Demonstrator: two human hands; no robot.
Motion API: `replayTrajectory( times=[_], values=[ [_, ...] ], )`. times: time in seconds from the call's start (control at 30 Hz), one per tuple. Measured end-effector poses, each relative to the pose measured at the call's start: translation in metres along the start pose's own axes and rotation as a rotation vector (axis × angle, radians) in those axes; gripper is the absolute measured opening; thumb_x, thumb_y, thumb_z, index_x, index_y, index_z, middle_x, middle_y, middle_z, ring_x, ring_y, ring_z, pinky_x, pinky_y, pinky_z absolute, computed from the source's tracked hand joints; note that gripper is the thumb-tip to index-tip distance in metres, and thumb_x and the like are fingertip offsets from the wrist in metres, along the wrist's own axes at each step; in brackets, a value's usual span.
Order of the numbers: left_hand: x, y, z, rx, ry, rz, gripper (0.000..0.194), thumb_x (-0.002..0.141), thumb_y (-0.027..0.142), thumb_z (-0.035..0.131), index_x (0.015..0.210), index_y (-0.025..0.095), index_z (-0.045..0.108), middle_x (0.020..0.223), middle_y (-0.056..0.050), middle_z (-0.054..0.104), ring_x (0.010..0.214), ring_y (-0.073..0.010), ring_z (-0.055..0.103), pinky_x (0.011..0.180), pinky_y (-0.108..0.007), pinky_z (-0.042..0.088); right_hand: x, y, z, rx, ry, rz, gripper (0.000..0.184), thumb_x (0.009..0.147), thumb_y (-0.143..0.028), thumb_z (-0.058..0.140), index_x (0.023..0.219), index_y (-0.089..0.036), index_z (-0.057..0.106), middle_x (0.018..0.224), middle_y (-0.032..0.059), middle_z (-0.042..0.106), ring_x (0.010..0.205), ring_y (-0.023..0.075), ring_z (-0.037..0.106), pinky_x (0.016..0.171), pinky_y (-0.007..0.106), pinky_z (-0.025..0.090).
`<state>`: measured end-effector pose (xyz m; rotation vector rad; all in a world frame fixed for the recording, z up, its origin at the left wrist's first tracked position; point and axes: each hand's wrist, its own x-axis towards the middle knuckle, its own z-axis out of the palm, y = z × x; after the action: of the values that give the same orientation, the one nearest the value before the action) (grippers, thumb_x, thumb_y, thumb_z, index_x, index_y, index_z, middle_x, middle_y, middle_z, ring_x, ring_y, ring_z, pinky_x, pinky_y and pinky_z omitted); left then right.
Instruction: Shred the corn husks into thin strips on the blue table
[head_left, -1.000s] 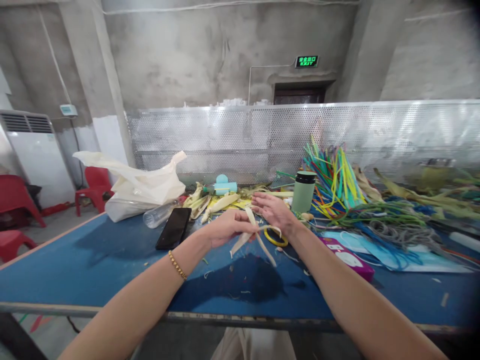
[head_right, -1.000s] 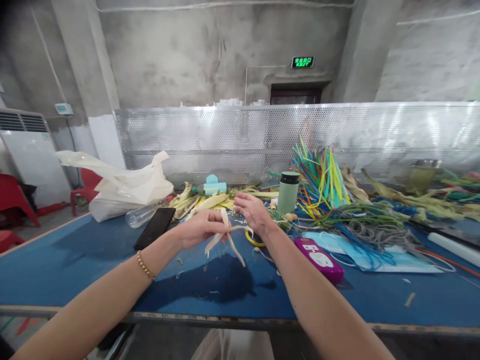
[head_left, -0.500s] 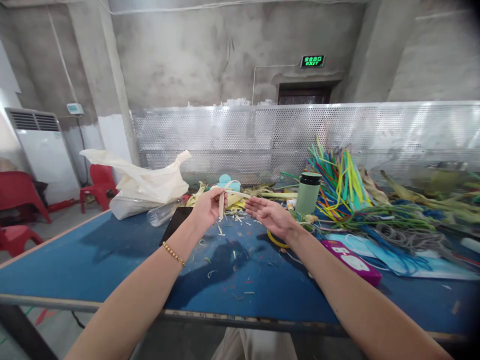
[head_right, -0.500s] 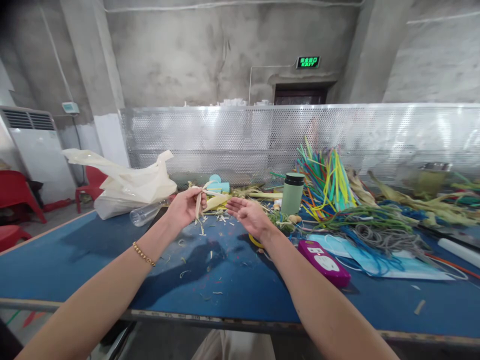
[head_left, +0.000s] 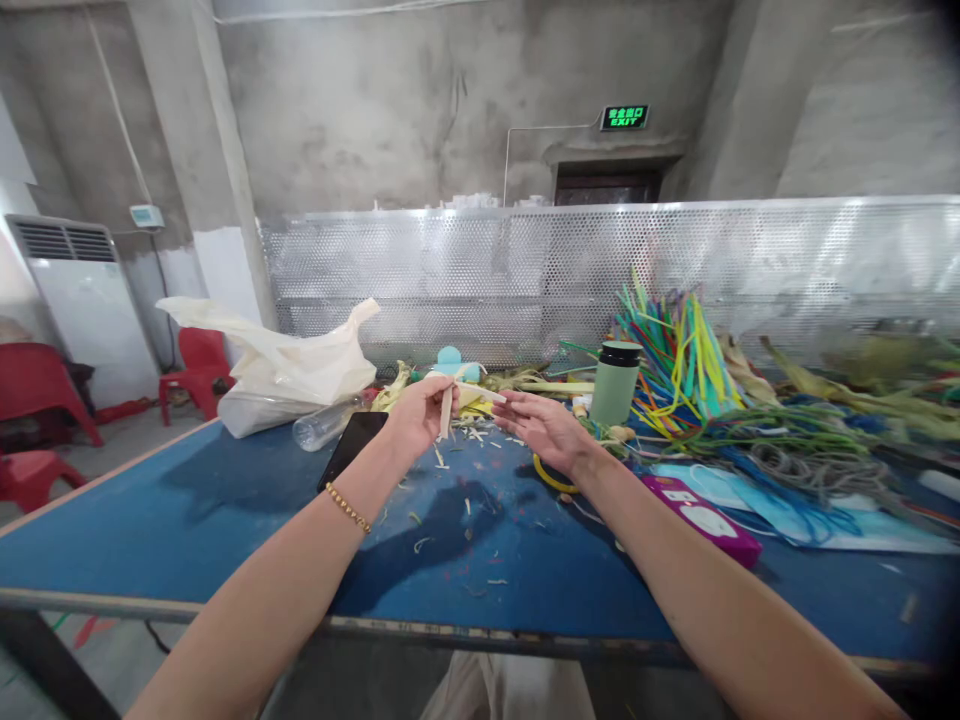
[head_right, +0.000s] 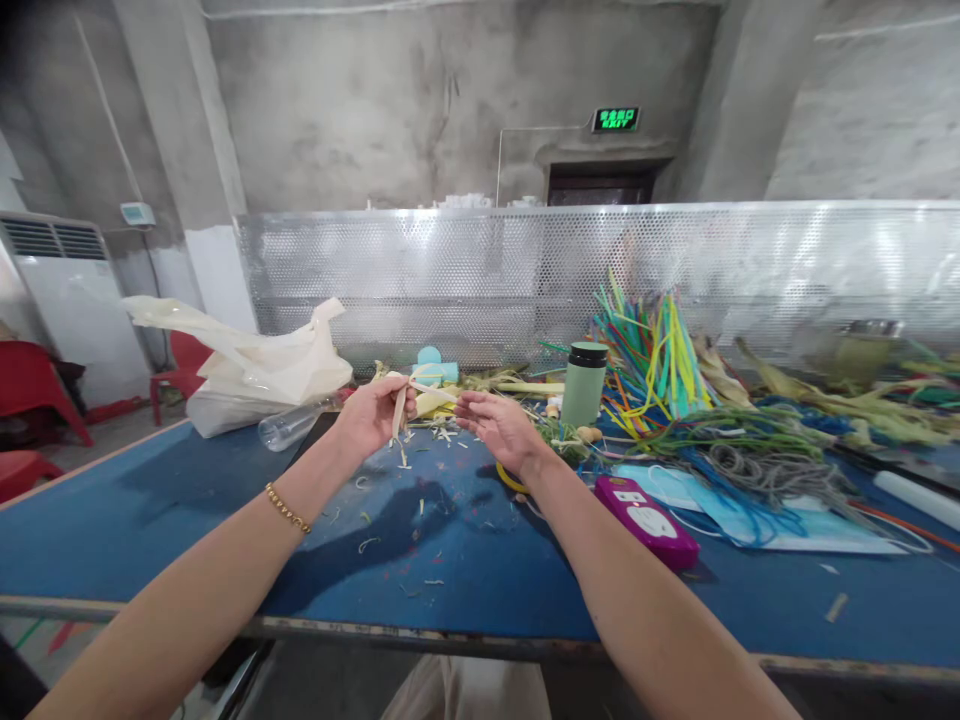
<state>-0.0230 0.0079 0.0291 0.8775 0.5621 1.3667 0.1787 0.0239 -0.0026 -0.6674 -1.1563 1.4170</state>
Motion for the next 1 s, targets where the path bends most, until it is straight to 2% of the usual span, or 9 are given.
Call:
replayTrajectory(
  times=[0.13, 0.3, 0.53, 0.73, 0.9, 1.0],
  values=[
    [-0.0007, -0.0007, 0.0015, -0.008, 0.007, 0.004, 0.016, 0.082, 0.009, 0.054, 0.068, 0.009, 0.06, 0.057, -0.004, 0.06, 0.049, -0.0089, 0.053, 0.052, -0.022, 0.044, -0.0005, 0.0007, 0.0017, -0.005, -0.012, -0.005, 0.025, 0.065, -0.003, 0.063, 0.084, -0.017, 0.072, 0.09, 0.006, 0.074, 0.097, 0.0208, 0.067, 0.094, 0.036, 0.051],
    [-0.0008, -0.0005, 0.001, -0.003, 0.008, -0.01, 0.016, 0.083, 0.009, 0.054, 0.069, 0.009, 0.061, 0.057, -0.004, 0.06, 0.049, -0.0092, 0.053, 0.052, -0.022, 0.045, -0.001, 0.0022, 0.0024, -0.014, -0.035, -0.01, 0.042, 0.055, 0.004, 0.053, 0.084, -0.017, 0.072, 0.092, 0.0052, 0.074, 0.097, 0.0196, 0.067, 0.098, 0.038, 0.049],
    [-0.0009, -0.0006, 0.0009, 0.004, 0.014, -0.017, 0.015, 0.083, 0.01, 0.055, 0.07, 0.009, 0.061, 0.057, -0.003, 0.06, 0.049, -0.0088, 0.054, 0.049, -0.021, 0.042, -0.0008, 0.0021, 0.0018, -0.032, -0.052, -0.024, 0.039, 0.057, 0.002, 0.054, 0.086, -0.017, 0.072, 0.094, 0.006, 0.074, 0.099, 0.0207, 0.067, 0.097, 0.038, 0.051],
    [-0.0001, -0.0023, 0.0005, 0.006, 0.005, -0.001, 0.015, 0.082, 0.01, 0.055, 0.068, 0.009, 0.061, 0.057, -0.003, 0.06, 0.049, -0.0089, 0.054, 0.051, -0.021, 0.044, -0.0006, 0.0023, 0.0028, -0.026, -0.038, -0.013, 0.041, 0.054, 0.002, 0.054, 0.085, -0.017, 0.073, 0.094, 0.0061, 0.075, 0.097, 0.0193, 0.067, 0.096, 0.035, 0.052],
    [-0.0002, -0.002, 0.0008, 0.008, 0.005, 0.006, 0.014, 0.082, 0.01, 0.056, 0.068, 0.009, 0.061, 0.057, -0.003, 0.06, 0.049, -0.0089, 0.054, 0.052, -0.021, 0.045, -0.001, 0.0026, 0.0025, -0.041, -0.076, -0.035, 0.053, 0.047, 0.004, 0.046, 0.086, -0.019, 0.074, 0.092, 0.0038, 0.075, 0.097, 0.0199, 0.068, 0.102, 0.041, 0.048],
    [-0.0003, -0.0013, 0.0012, 0.002, -0.01, 0.01, 0.014, 0.081, 0.01, 0.057, 0.068, 0.009, 0.061, 0.057, -0.003, 0.06, 0.05, -0.0087, 0.053, 0.054, -0.021, 0.046, -0.0022, 0.0021, 0.0039, -0.05, -0.089, -0.045, 0.06, 0.044, 0.006, 0.044, 0.089, -0.019, 0.074, 0.095, 0.003, 0.075, 0.099, 0.0191, 0.068, 0.105, 0.039, 0.045]
  ],
)
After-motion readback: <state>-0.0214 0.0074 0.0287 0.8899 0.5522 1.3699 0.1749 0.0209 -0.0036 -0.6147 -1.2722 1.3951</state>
